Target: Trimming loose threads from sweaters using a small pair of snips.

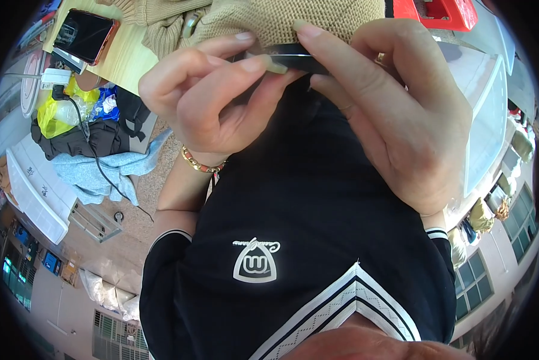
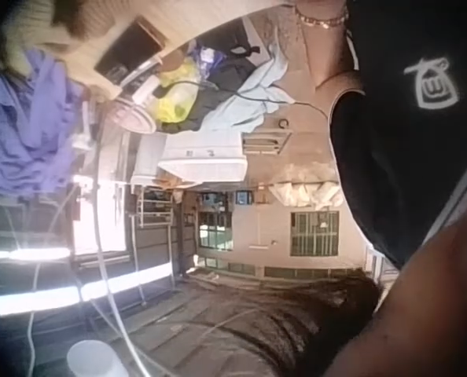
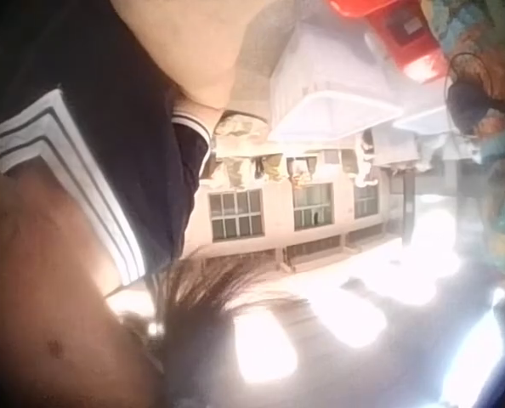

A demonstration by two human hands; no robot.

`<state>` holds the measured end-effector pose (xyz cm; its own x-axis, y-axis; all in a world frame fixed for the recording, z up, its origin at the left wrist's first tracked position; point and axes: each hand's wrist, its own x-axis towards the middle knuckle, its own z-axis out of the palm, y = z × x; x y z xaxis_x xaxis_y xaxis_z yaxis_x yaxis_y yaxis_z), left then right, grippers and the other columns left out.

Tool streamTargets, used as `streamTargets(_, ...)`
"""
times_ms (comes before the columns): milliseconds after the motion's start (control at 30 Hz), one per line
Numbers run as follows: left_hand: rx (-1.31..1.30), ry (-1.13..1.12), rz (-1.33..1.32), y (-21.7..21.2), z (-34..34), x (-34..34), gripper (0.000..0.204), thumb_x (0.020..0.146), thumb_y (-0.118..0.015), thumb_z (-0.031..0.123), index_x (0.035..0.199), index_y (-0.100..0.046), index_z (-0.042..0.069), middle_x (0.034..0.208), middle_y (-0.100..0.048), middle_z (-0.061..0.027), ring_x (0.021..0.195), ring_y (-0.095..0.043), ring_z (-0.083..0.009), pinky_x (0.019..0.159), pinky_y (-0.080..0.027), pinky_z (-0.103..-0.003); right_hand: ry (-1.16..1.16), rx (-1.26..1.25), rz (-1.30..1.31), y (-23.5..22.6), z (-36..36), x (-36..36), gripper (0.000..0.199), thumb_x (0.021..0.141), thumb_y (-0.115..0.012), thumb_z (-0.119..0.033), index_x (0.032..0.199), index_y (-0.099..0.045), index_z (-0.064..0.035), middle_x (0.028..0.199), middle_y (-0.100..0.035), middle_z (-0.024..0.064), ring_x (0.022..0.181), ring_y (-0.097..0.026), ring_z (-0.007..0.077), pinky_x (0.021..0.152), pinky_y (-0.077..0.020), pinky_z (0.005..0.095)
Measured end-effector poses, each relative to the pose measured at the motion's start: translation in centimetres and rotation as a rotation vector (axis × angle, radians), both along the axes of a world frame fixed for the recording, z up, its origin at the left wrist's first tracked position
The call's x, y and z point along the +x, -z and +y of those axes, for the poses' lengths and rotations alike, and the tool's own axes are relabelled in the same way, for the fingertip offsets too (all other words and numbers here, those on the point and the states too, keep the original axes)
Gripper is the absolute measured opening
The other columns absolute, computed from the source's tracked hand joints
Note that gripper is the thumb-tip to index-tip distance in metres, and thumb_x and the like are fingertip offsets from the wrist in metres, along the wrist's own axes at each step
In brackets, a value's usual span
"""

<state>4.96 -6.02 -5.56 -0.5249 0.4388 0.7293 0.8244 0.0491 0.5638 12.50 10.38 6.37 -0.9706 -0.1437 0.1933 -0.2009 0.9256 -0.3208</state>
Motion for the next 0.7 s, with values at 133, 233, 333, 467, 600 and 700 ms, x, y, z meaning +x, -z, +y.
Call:
streamTargets(133, 0.012, 0.006, 0.002, 0.2, 0.0, 0.0, 0.046, 0.075, -0.083, 0.006, 0.107, -0.051, 0.002, 0.108, -0.037, -0.0080, 0.085, -0.060, -0.0206, 0.083, -0.059, -0.036, -0.014, -0.006, 0.026, 0.1, -0.1, 0.0, 0.048, 0.064, -0.078, 0.003, 0.111, -0.071, -0.0046, 0.088, -0.049, 0.0035, 0.064, -0.046, 0.0132, 0.054, -0.0376, 0.0253)
streamTargets(233, 0.040, 0.005, -0.009, 0.5, 0.0, 0.1, 0.046, 0.075, -0.083, 0.007, 0.108, -0.051, 0.002, 0.108, -0.036, -0.0081, 0.084, -0.061, -0.0207, 0.082, -0.059, -0.036, -0.015, -0.010, 0.039, 0.0, -0.2, 0.0, 0.048, 0.064, -0.078, 0.004, 0.111, -0.071, -0.0042, 0.087, -0.049, 0.0034, 0.064, -0.046, 0.0131, 0.054, -0.0375, 0.0253)
streamTargets(333, 0.004, -0.022, -0.022, 0.3, -0.1, 0.2, 0.045, 0.076, -0.082, 0.006, 0.108, -0.051, 0.001, 0.108, -0.036, -0.0086, 0.089, -0.062, -0.0219, 0.082, -0.058, -0.036, 0.049, -0.003, 0.009, 0.7, 0.0, 0.3, 0.046, 0.065, -0.078, 0.003, 0.110, -0.071, -0.0034, 0.087, -0.050, 0.0038, 0.064, -0.046, 0.0131, 0.054, -0.0377, 0.0254)
streamTargets(467, 0.145, -0.013, -0.089, 1.2, 0.4, -0.2, 0.046, 0.072, -0.085, 0.009, 0.107, -0.056, 0.002, 0.108, -0.050, -0.0105, 0.092, -0.063, -0.0203, 0.077, -0.055, -0.029, 0.029, -0.114, 0.058, 0.5, 1.5, -0.1, 0.043, 0.069, -0.079, -0.001, 0.111, -0.070, -0.0034, 0.087, -0.050, 0.0049, 0.067, -0.049, 0.0138, 0.056, -0.0403, 0.0253)
streamTargets(600, 0.241, -0.028, -0.269, 0.9, 0.9, 0.2, 0.048, 0.071, -0.086, 0.010, 0.110, -0.060, 0.001, 0.105, -0.061, -0.0101, 0.092, -0.061, -0.0175, 0.072, -0.053, -0.025, 0.111, -0.229, -0.029, 0.4, 1.5, 0.5, 0.043, 0.071, -0.079, -0.002, 0.113, -0.069, -0.0016, 0.088, -0.049, 0.0065, 0.070, -0.051, 0.0149, 0.056, -0.0421, 0.0249)
streamTargets(700, 0.251, -0.021, -0.362, 0.0, 0.9, 0.1, 0.038, 0.078, -0.079, 0.004, 0.112, -0.062, -0.002, 0.100, -0.063, -0.0103, 0.093, -0.062, -0.0180, 0.075, -0.052, -0.025, 0.227, -0.342, -0.139, -0.8, 0.1, 0.6, 0.043, 0.071, -0.080, -0.002, 0.113, -0.069, -0.0014, 0.087, -0.049, 0.0062, 0.070, -0.051, 0.0151, 0.055, -0.0423, 0.0251)
